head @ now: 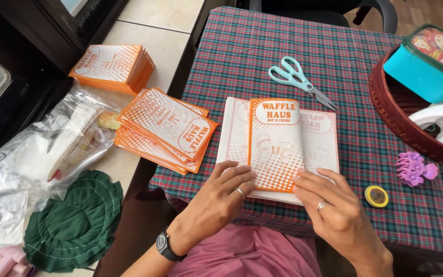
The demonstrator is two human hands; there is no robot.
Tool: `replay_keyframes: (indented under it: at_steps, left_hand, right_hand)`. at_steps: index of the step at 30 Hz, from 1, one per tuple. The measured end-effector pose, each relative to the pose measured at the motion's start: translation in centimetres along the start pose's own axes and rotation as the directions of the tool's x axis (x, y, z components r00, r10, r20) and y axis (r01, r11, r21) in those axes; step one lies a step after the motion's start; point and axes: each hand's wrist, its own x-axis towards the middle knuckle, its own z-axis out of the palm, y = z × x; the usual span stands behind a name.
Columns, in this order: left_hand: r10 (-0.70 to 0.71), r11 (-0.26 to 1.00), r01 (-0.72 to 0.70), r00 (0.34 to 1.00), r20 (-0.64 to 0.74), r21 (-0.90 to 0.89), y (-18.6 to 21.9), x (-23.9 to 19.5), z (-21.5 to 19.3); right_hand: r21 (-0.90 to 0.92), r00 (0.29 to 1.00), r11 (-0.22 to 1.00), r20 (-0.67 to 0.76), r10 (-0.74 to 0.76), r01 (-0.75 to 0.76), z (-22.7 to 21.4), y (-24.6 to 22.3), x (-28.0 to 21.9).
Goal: Folding the top edges of printed paper bags and sealing them with small pieces of yellow tape.
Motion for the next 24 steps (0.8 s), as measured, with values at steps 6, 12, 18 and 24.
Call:
replay_keyframes:
  at_steps: [6,12,18,24]
  left_hand:
    - [-0.14,0.956,0.137,0.99,0.006,-0.26,0.2,1.2,-1.9]
    - [-0.149,0.962,0.153,0.988,0.036,-0.227,0.0,1.1,-1.8]
    - [-0.103,0.975,0.104,0.995,0.017,-0.198,-0.4,1.0,-1.3]
    - [-0.129,0.977,0.142,0.988,0.089,-0.161,-0.4,2.6,-1.6]
  right_hand:
    - [0.057,0.997,0.995,0.009,0.079,-0.08,0.6,0.4,-0.3]
    - [0.08,0.997,0.994,0.012,0.08,-0.08,0.8,0.6,-0.4]
    - [0.075,0.997,0.994,0.007,0.072,-0.073,0.9,0.6,-0.4]
    - [0.092,0.997,0.992,0.012,0.08,-0.081,0.9,0.5,-0.2]
